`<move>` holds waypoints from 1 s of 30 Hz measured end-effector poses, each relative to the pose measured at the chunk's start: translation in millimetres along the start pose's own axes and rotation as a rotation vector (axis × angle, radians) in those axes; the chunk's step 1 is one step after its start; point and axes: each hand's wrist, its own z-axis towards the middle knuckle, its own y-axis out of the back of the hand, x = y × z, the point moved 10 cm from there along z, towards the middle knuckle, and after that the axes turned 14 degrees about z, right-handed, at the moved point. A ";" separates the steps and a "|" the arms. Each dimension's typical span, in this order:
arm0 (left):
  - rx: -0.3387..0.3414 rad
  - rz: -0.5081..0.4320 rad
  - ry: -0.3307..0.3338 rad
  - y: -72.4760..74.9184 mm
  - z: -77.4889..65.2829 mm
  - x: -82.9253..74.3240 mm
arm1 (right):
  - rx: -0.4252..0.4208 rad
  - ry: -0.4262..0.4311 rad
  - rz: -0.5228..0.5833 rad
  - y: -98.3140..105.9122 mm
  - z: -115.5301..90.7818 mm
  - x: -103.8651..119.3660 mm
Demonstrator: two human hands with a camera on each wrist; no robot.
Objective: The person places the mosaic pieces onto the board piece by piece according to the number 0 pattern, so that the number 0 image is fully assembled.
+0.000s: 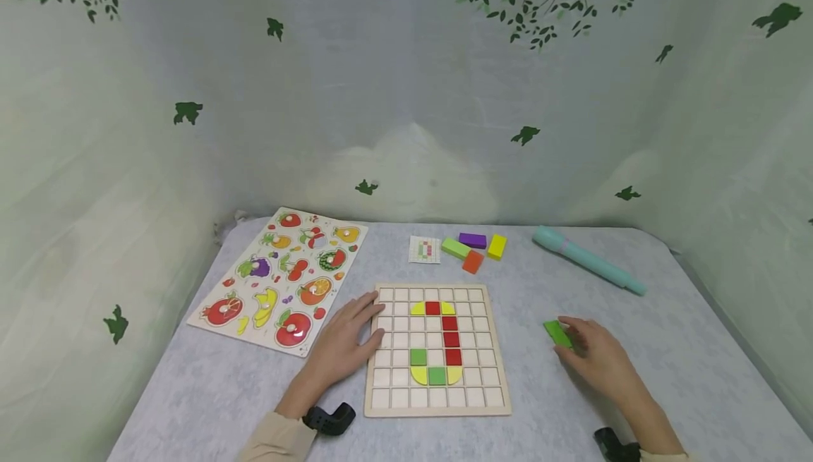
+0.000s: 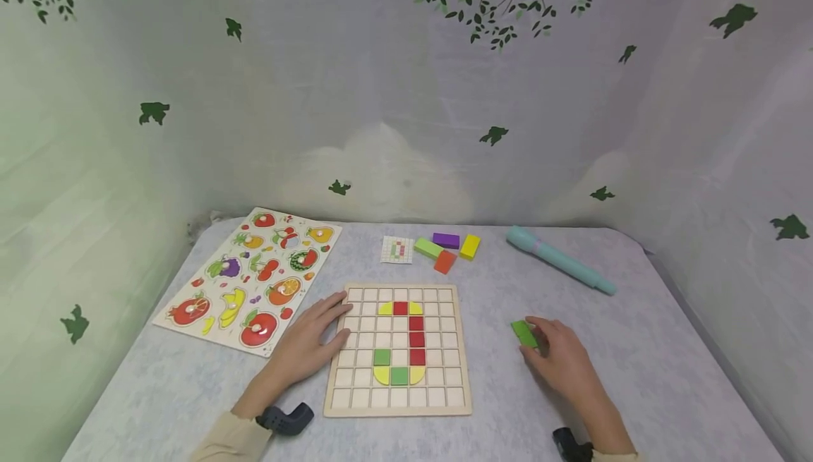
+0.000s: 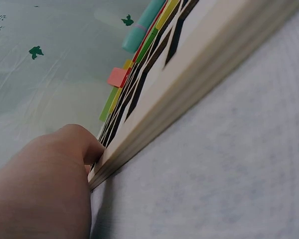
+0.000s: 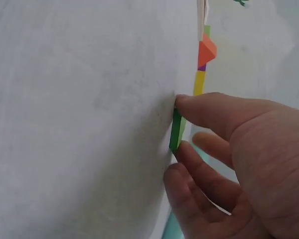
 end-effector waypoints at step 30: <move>-0.019 -0.002 0.000 0.6 1.1 -1.2 | 0.114 0.239 0.208 -67.8 35.0 125.6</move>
